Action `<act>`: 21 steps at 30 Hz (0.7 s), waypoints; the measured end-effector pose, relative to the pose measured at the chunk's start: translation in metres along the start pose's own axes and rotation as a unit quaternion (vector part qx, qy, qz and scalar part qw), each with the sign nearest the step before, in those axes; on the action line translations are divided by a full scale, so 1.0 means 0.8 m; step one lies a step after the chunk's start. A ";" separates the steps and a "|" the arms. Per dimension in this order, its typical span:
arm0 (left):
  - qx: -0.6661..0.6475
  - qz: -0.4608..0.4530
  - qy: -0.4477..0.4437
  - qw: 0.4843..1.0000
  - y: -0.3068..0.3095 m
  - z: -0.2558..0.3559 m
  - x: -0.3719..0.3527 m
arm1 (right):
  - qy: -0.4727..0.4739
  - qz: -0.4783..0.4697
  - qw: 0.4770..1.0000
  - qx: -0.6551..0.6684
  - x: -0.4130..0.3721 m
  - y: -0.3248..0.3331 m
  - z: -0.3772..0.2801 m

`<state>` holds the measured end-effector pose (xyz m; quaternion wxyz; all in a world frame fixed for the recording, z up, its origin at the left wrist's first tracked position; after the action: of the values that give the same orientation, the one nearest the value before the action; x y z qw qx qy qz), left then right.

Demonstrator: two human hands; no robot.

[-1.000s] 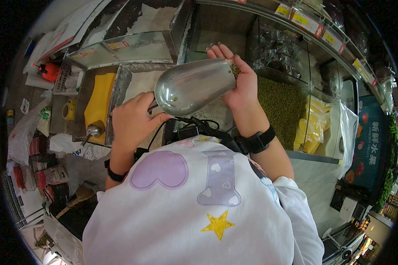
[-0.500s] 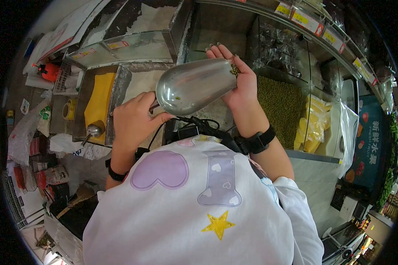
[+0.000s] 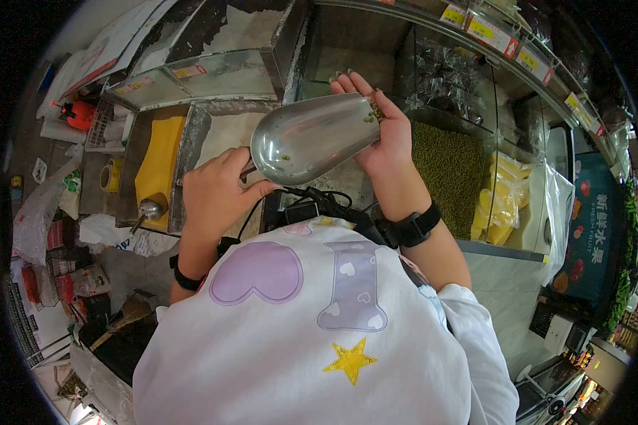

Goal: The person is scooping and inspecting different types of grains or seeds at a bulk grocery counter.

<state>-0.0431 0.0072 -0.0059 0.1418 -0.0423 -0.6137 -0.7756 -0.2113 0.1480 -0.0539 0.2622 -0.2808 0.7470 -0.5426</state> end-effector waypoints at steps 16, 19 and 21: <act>-0.004 0.005 0.004 1.000 -0.002 0.000 0.000 | -0.002 0.018 1.000 -0.011 0.000 0.002 0.005; -0.006 0.007 0.006 1.000 -0.002 -0.001 0.000 | -0.013 0.006 1.000 0.021 0.000 0.004 0.006; -0.011 0.004 0.009 1.000 -0.003 -0.001 0.000 | -0.012 0.010 1.000 0.019 -0.001 0.002 0.006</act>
<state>-0.0436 0.0069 -0.0086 0.1498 -0.0389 -0.6039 -0.7819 -0.2077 0.1459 -0.0568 0.2820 -0.2750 0.7362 -0.5503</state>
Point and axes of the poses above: each hand's wrist, its own x-axis towards the middle knuckle, its own y-axis out of the back of the hand, z = x × y, the point moved 4 cm from there along x, towards the middle knuckle, and after that the axes turned 4 degrees about -z, right-handed, at the moved point
